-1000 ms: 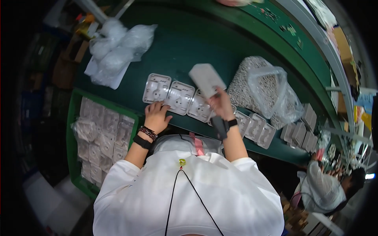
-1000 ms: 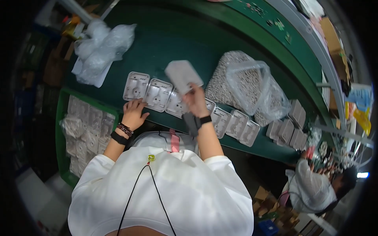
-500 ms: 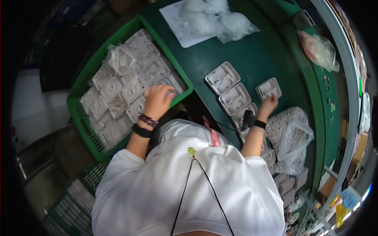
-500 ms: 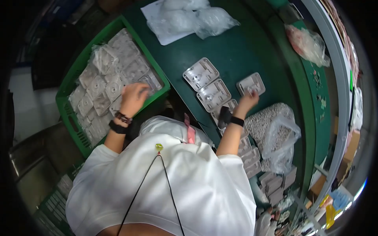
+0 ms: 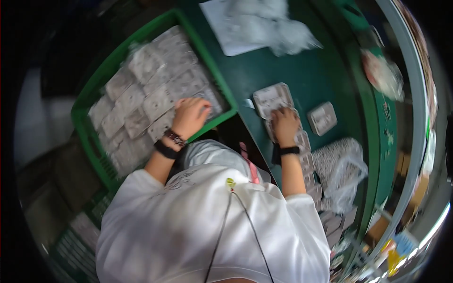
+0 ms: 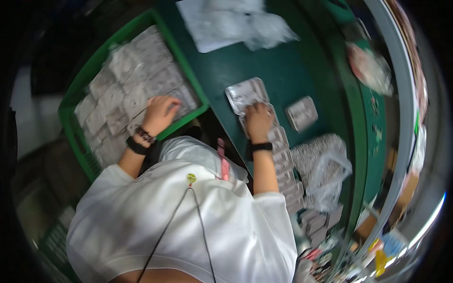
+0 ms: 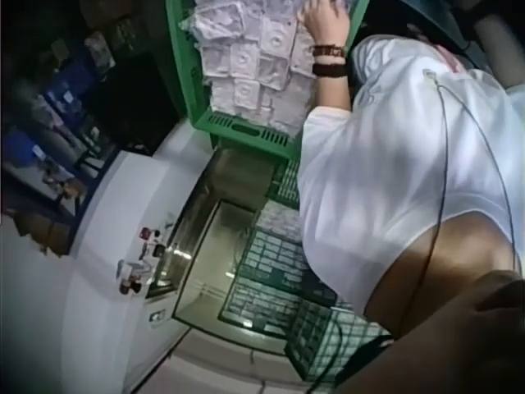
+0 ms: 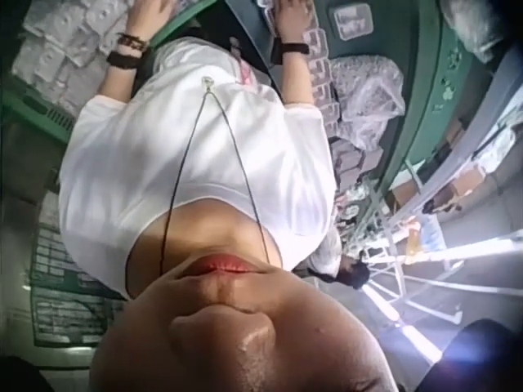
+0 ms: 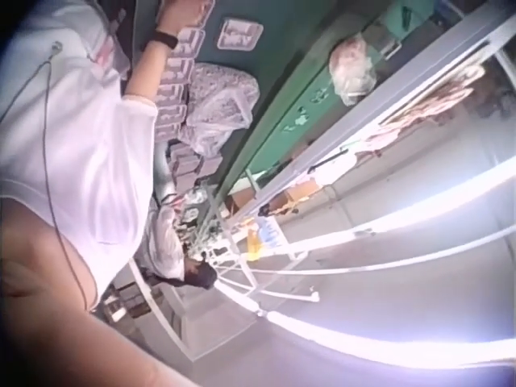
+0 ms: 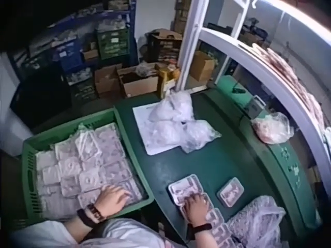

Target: The person inserts small white components into plastic housings, moves a green bin of housings, and then packs the assembled housings into plastic bags.

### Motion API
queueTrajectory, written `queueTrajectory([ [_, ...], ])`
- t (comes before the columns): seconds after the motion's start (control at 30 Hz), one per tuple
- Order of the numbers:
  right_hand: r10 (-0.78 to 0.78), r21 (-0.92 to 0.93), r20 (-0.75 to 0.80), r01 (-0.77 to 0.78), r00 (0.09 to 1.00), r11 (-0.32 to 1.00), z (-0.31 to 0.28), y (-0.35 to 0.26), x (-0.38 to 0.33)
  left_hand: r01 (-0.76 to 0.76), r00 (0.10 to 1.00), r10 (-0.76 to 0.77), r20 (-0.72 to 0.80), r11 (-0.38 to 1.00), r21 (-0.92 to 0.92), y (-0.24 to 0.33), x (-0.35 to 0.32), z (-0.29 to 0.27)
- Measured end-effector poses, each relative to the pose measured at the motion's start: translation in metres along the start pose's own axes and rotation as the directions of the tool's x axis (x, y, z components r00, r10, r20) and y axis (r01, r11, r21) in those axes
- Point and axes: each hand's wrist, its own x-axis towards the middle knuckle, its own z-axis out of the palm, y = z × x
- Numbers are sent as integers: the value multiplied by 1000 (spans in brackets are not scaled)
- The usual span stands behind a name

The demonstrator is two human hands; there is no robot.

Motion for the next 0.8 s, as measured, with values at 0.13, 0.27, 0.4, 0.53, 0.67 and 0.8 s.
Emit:
queueTrajectory([
  [0.13,-29,-1,-157,29,987,1000,7,-1,-29,-4,996,6,-92,1000,27,-18,-15,-8],
  [0.27,74,106,-310,-43,948,993,-2,31,-13,290,909,-243,-338,952,97,-82,-10,-28],
  [0.4,328,-29,-220,-343,919,939,4,97,-3,485,760,-381,-526,872,70,-171,14,-32],
  [0.53,397,-141,-37,-398,917,907,11,123,1,645,671,-440,-597,743,178,-240,50,-58],
  [0.67,374,-195,12,-365,927,910,-7,121,18,784,595,-733,-329,620,34,-324,65,-69],
  [0.8,255,-107,-183,-277,950,955,-30,99,20,540,675,-667,-317,738,-404,-367,55,-71],
])
